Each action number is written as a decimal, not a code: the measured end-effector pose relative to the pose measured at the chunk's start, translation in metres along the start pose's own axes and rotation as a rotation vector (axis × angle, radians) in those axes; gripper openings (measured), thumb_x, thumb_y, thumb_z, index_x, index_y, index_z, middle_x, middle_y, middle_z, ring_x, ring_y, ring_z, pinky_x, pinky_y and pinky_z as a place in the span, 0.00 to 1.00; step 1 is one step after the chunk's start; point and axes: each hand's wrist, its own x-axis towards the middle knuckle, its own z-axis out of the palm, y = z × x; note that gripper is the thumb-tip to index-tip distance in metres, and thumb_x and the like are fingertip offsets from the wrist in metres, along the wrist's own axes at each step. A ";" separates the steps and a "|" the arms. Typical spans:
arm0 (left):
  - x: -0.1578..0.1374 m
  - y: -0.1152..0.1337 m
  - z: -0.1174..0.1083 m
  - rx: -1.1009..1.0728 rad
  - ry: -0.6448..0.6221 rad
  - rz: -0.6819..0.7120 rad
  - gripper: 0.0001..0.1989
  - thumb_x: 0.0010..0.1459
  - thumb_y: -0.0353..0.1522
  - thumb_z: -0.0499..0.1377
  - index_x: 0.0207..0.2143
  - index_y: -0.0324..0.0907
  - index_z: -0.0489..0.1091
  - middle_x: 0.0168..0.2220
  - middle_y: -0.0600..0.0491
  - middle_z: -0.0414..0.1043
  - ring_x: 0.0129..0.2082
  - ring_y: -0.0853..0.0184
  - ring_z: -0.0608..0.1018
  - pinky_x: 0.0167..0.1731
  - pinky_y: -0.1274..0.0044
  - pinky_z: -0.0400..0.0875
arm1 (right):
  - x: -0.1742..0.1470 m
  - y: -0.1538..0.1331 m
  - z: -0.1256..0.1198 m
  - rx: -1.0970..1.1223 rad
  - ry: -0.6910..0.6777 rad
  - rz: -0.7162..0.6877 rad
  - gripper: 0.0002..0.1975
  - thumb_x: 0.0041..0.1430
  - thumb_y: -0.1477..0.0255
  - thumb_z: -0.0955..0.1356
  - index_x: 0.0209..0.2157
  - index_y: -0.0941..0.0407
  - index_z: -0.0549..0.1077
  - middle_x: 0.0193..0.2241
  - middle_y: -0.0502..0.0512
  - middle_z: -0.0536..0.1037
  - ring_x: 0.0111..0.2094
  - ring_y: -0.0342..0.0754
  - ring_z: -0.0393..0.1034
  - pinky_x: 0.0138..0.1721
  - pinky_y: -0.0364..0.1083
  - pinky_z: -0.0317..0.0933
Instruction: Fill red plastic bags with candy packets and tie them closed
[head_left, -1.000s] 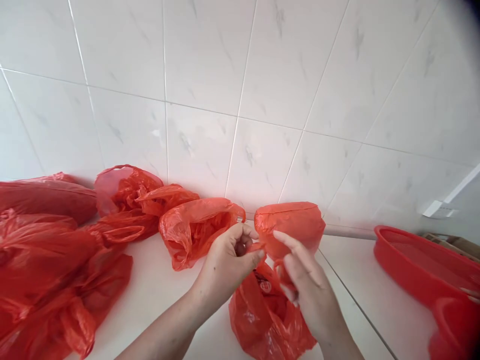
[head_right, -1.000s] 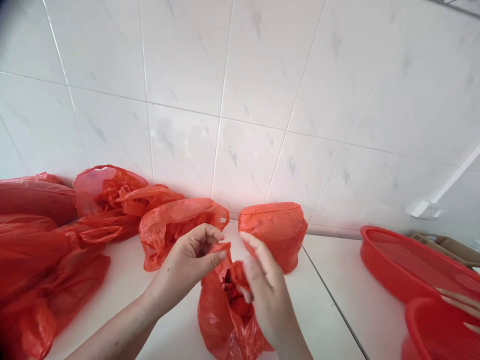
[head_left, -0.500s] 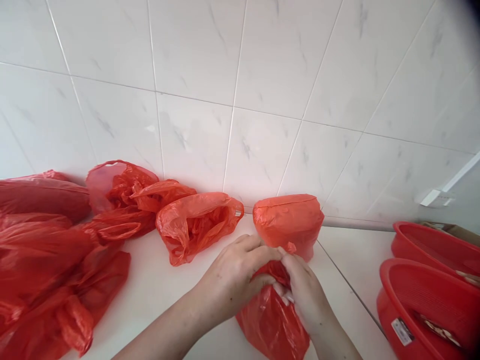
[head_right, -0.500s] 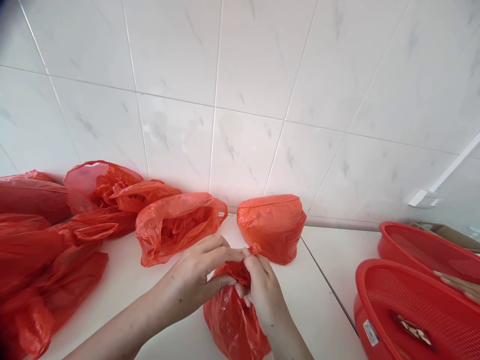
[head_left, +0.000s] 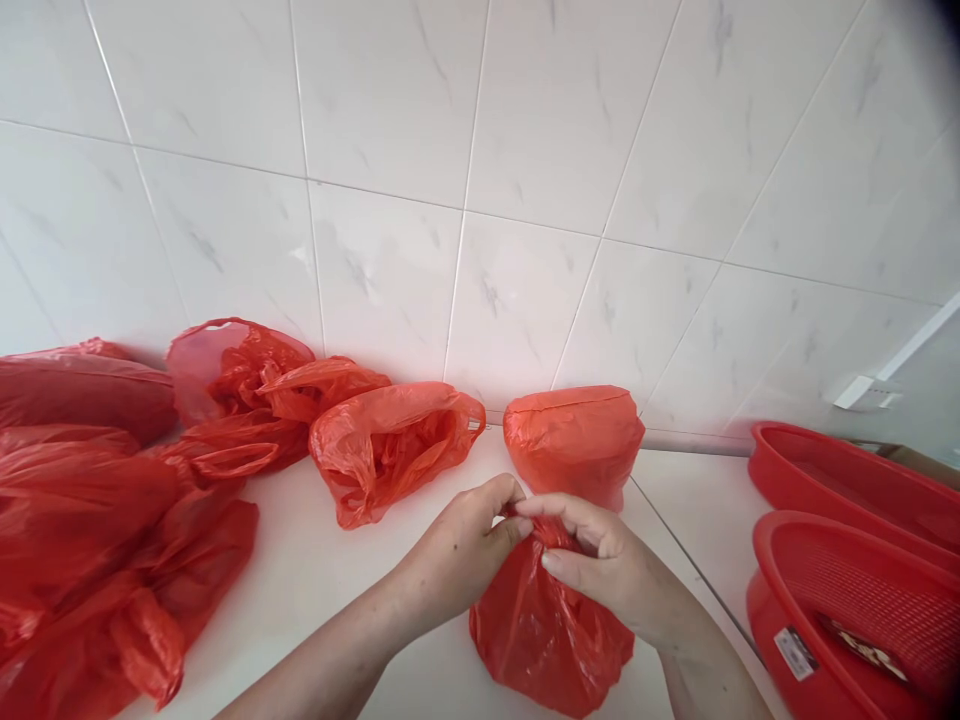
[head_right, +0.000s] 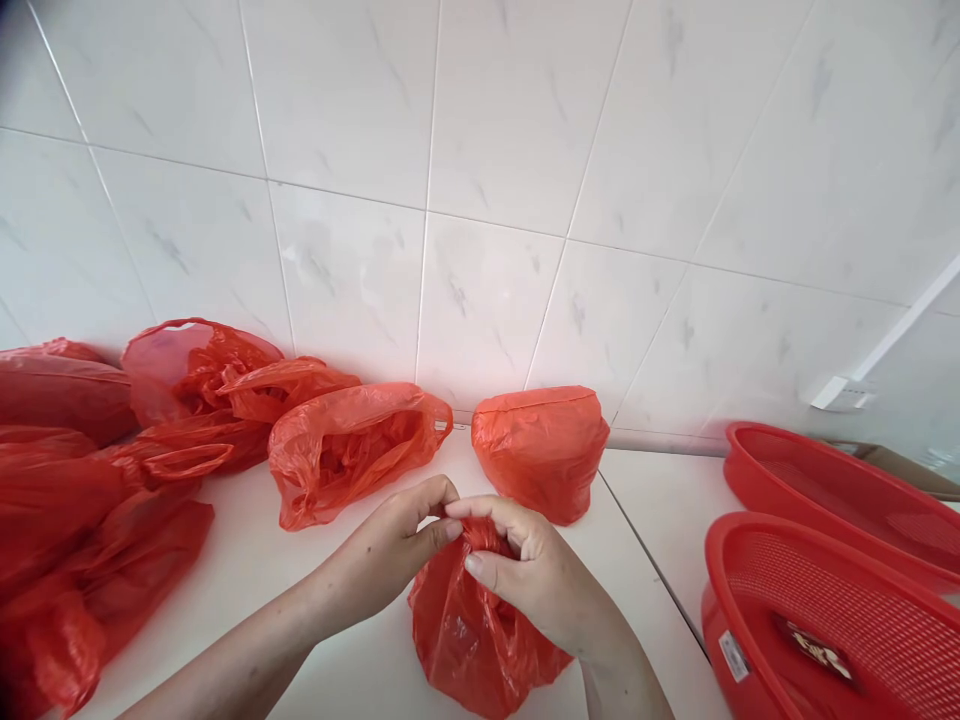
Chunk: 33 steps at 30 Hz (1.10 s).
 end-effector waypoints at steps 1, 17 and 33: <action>0.000 -0.001 0.001 0.021 0.014 -0.013 0.05 0.56 0.29 0.51 0.26 0.44 0.60 0.25 0.60 0.64 0.26 0.70 0.65 0.25 0.79 0.57 | 0.000 -0.002 0.000 -0.057 0.038 0.038 0.21 0.54 0.70 0.66 0.52 0.48 0.69 0.30 0.47 0.72 0.30 0.43 0.64 0.34 0.44 0.60; -0.002 0.004 -0.001 0.426 0.050 0.115 0.06 0.51 0.25 0.58 0.24 0.42 0.64 0.31 0.57 0.66 0.34 0.68 0.69 0.34 0.77 0.61 | 0.018 0.026 -0.010 0.052 0.218 0.039 0.17 0.58 0.63 0.64 0.47 0.51 0.73 0.48 0.53 0.76 0.49 0.50 0.69 0.50 0.48 0.61; -0.022 0.018 0.013 0.276 -0.483 0.165 0.12 0.49 0.33 0.65 0.39 0.46 0.73 0.38 0.56 0.72 0.38 0.67 0.74 0.35 0.79 0.70 | 0.049 0.144 -0.053 0.089 0.482 0.168 0.18 0.49 0.61 0.67 0.40 0.56 0.76 0.34 0.54 0.80 0.35 0.51 0.74 0.39 0.48 0.67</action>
